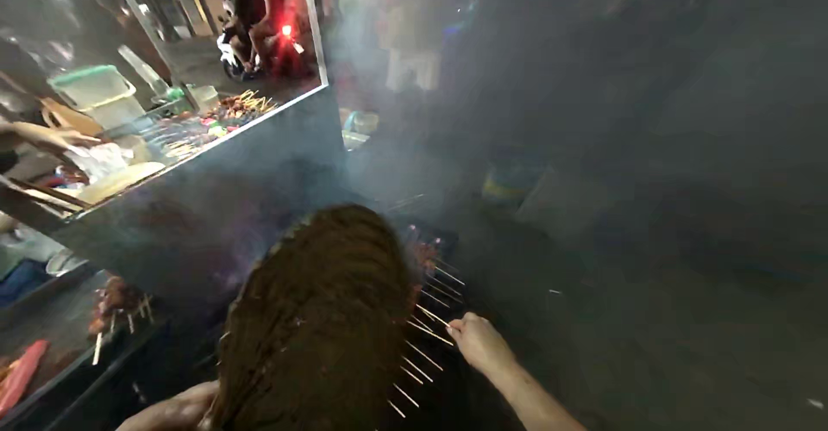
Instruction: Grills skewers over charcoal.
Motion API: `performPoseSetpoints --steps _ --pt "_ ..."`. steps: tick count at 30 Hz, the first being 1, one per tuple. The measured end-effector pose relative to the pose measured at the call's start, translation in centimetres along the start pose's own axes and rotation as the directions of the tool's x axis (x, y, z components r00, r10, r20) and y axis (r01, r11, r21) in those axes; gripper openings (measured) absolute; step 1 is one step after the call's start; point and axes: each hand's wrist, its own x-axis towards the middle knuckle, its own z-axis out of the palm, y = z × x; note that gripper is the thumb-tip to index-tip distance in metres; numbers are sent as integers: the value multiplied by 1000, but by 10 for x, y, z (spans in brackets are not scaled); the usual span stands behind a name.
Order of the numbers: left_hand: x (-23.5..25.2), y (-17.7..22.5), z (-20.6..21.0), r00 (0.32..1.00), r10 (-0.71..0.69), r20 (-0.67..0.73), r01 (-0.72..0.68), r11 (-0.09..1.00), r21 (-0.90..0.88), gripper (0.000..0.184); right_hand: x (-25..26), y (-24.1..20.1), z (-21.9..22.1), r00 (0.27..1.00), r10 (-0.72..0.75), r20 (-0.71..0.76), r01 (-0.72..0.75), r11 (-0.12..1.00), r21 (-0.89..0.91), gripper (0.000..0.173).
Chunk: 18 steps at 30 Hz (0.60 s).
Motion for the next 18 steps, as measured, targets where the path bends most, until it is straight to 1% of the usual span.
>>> performPoseSetpoints --steps 1,3,4,5,6,8,9,11,12,14,16,18 --pt "-1 -9 0 1000 -9 -4 9 999 40 37 -5 -8 -4 1000 -10 8 10 999 -35 36" --pt "-7 -40 -2 997 62 -57 -48 974 221 32 7 -15 -4 998 -40 41 45 990 -130 36" --pt "-13 -52 -2 993 87 -83 -61 959 276 29 15 -18 -3 997 -57 58 65 987 -147 37" --pt "-19 -58 2 991 77 -111 -45 963 267 30 22 -22 -4 995 -77 71 86 987 -135 37" --pt "-24 -58 7 992 26 -121 3 973 233 34 27 -27 -5 992 -99 75 106 989 -105 37" --pt "-26 -49 16 993 -63 -96 75 988 137 38 35 -33 -1 990 -115 83 119 991 -53 40" --pt "-26 -46 18 994 -77 -80 85 991 101 38 38 -35 3 990 -112 90 115 993 -25 40" --pt "-25 -48 19 993 -41 -111 49 997 67 40 40 -37 6 988 -122 98 117 992 48 38" --pt "-25 -49 17 993 -1 -120 12 996 87 41 44 -35 8 986 -142 88 137 989 57 37" --pt "-24 -46 11 990 38 -133 -21 991 132 40 46 -31 5 984 -172 36 168 982 83 34" --pt "-25 -40 4 989 58 -136 -35 986 164 38 46 -29 -1 986 -164 -24 165 984 62 34" --pt "-24 -37 -5 986 91 -137 -64 979 191 37 47 -27 -7 989 -139 -42 140 990 14 33"
